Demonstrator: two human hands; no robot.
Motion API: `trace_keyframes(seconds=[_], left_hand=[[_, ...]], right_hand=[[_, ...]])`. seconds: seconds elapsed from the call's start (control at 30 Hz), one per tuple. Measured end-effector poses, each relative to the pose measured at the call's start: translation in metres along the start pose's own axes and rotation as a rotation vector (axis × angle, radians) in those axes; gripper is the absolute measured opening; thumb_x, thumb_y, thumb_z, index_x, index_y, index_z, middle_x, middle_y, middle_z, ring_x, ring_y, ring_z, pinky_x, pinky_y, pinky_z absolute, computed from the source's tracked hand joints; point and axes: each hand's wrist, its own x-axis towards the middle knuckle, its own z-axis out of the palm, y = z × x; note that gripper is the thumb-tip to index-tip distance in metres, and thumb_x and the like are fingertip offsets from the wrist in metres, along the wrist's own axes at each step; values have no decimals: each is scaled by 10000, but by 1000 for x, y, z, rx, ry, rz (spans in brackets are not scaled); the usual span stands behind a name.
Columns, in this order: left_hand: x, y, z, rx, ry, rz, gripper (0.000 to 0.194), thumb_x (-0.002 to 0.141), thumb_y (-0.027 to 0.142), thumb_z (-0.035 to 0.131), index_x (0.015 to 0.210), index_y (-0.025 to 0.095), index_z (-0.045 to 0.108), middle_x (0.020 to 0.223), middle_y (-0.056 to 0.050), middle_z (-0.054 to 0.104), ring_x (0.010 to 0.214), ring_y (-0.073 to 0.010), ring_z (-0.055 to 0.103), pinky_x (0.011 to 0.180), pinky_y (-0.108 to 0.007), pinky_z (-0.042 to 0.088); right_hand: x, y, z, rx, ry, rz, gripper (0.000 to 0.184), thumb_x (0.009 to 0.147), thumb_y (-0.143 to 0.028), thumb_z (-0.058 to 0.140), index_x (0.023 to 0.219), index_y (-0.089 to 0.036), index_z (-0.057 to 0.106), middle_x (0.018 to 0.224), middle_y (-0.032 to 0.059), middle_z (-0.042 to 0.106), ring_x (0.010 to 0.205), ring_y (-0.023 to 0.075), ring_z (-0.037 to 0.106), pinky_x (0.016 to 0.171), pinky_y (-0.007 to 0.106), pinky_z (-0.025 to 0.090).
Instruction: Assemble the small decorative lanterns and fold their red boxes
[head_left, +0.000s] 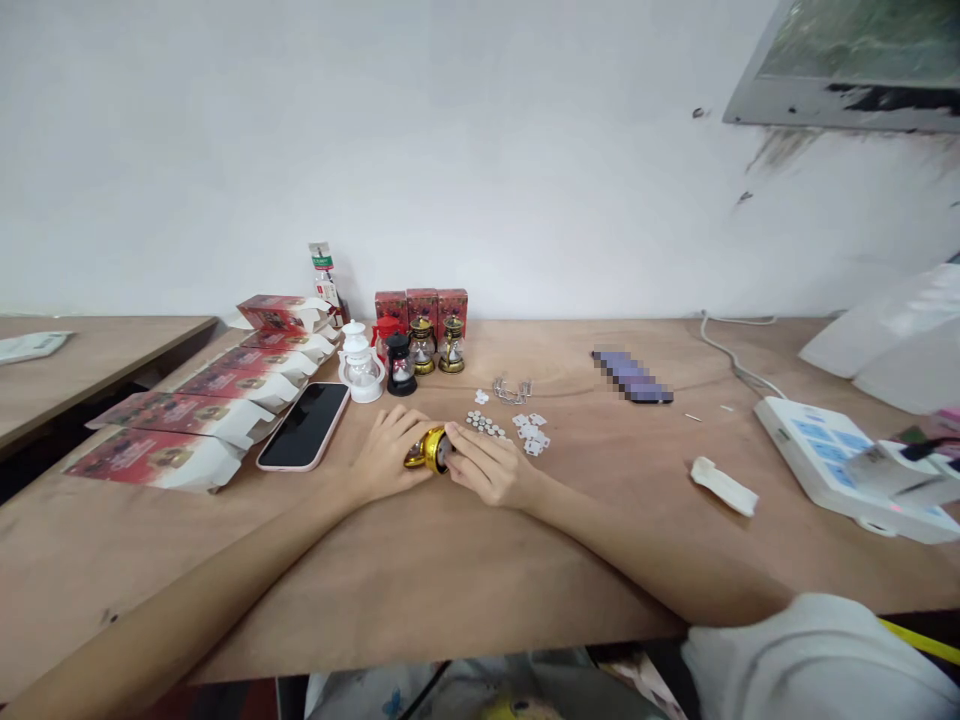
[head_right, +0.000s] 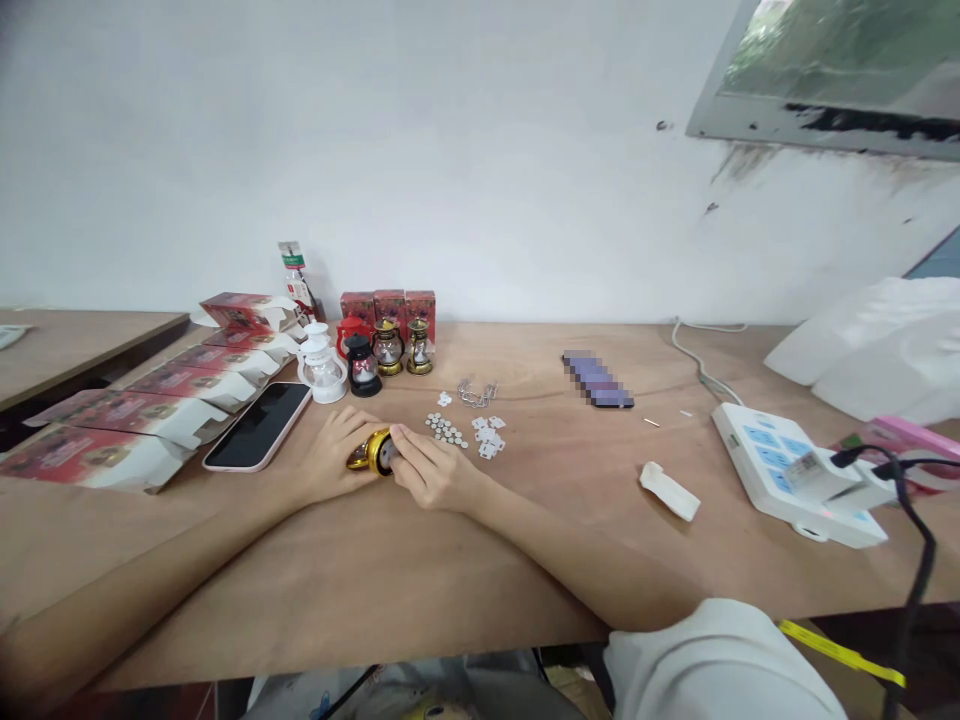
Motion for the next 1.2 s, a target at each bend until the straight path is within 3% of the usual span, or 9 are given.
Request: trace_keyframes(seconds=[0.2,0.37,0.5,0.7,0.9,1.2], left_hand=[[0,0,1,31,8,24,432,759,347,617,1158,187,570,1007,-90,613,927,-258,499,782,-388,386],[1,-1,1,3,-4,11,426,784,384,595,1168,201,566,1016,-87,619,927,-252,503,782,-380,385],[1,-2,2,6,3,11,427,774,382,609,1156,194,568,1016,-90,623,931,-256,507,773,-378,385],[0,-3,3,26,-1,0,413,767,385,615,1137,205,577,1011,-91,621,940,-262,506,783,-383,388],[0,-4,1,48,-12,-2,418,760,376,631,1133,194,576,1006,-94,624,939,-265,514,787,-392,389],[0,-8,1,59,17,-30,356,785,369,611,1101,208,590,1001,-84,629,957,-261,526,801,-382,398]], right_hand=[[-3,1,0,38,-3,22,142,848,-128,519,792,-199,630,1012,113,716,939,203,687,780,278,625],[-1,0,-1,75,-79,92,149,849,-144,516,787,-229,622,1063,85,702,946,187,683,803,280,619],[-1,-2,0,32,-9,67,145,828,-125,522,758,-223,603,1042,104,707,932,197,686,786,281,620],[-5,-4,3,138,-86,187,141,826,-130,514,790,-241,593,1150,74,666,974,196,673,823,306,609],[-2,1,0,145,-25,118,137,807,-90,519,785,-211,579,1094,124,687,980,198,674,806,285,611],[2,4,-4,188,-51,96,151,811,-91,518,776,-216,596,992,73,705,983,182,668,773,306,610]])
